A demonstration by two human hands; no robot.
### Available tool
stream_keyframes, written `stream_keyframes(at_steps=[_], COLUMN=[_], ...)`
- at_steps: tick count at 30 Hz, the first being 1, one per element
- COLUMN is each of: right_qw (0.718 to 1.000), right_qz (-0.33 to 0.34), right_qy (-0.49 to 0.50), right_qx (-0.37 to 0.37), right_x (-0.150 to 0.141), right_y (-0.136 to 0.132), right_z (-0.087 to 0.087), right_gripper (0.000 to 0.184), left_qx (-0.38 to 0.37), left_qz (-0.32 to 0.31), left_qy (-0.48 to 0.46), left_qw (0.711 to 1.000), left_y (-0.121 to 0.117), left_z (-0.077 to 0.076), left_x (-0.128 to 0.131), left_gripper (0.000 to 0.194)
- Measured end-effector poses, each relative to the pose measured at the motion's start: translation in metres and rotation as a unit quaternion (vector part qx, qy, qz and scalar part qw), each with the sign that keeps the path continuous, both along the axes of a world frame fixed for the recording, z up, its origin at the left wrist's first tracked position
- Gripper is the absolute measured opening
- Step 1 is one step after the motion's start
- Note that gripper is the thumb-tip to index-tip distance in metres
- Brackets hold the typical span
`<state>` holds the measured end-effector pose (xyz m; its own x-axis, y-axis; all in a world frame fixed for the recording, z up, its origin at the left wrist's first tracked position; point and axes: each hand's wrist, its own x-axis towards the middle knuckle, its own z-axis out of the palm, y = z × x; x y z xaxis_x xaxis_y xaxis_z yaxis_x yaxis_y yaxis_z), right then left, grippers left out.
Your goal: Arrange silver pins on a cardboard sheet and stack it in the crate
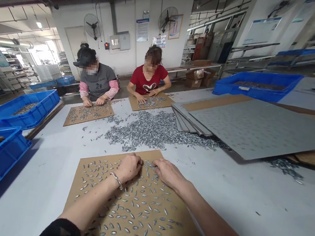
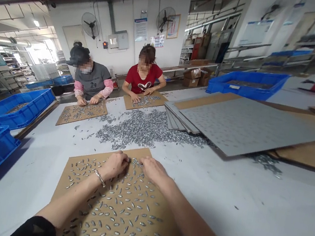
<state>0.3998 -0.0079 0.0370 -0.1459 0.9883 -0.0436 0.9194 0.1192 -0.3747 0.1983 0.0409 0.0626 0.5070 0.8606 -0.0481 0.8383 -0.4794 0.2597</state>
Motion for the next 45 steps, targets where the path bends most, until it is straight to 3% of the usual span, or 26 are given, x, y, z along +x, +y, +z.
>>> stream_keyframes(at_steps=[5,9,13,17,20,27,34,37,41,45], right_qw=[0.999,0.999,0.998,0.995,0.997,0.998,0.998,0.998,0.996,0.994], right_qz=[-0.01,0.019,-0.023,-0.061,-0.04,0.03,0.061,0.065,0.062,0.084], right_qy=[0.022,0.026,0.035,0.046,0.04,0.053,0.006,-0.002,0.043,0.047], right_qx=[0.023,0.039,0.046,0.067,0.053,0.033,-0.005,0.012,0.04,0.047], right_x=[0.005,0.0,0.004,0.021,0.029,0.016,0.008,0.003,-0.023,-0.063], right_y=[0.014,0.027,0.041,0.04,0.034,0.032,0.035,0.035,0.041,0.051], right_z=[-0.008,-0.015,-0.02,-0.019,-0.017,-0.021,-0.013,-0.007,0.0,0.002], right_gripper=[0.031,0.027,0.022,0.023,0.022,0.023,0.018,0.019,0.017,0.016], left_qx=[0.021,0.01,0.006,0.029,0.048,0.07,0.09,0.103,0.129,0.158], left_qz=[0.004,-0.051,-0.09,-0.056,-0.027,0.03,0.119,0.149,0.207,0.253], left_qy=[-0.014,-0.02,-0.024,-0.039,-0.051,-0.034,0.002,0.001,-0.01,-0.03], left_qw=[1.0,0.998,0.996,0.997,0.997,0.996,0.989,0.984,0.97,0.954], left_y=[0.019,0.029,0.038,0.051,0.059,0.074,0.092,0.093,0.087,0.075], left_z=[-0.007,-0.015,-0.025,-0.026,-0.021,-0.009,-0.003,0.0,-0.002,-0.017], left_x=[0.001,0.013,0.031,0.034,0.021,-0.044,-0.134,-0.179,-0.239,-0.288], left_gripper=[0.035,0.03,0.024,0.028,0.027,0.026,0.024,0.023,0.024,0.023])
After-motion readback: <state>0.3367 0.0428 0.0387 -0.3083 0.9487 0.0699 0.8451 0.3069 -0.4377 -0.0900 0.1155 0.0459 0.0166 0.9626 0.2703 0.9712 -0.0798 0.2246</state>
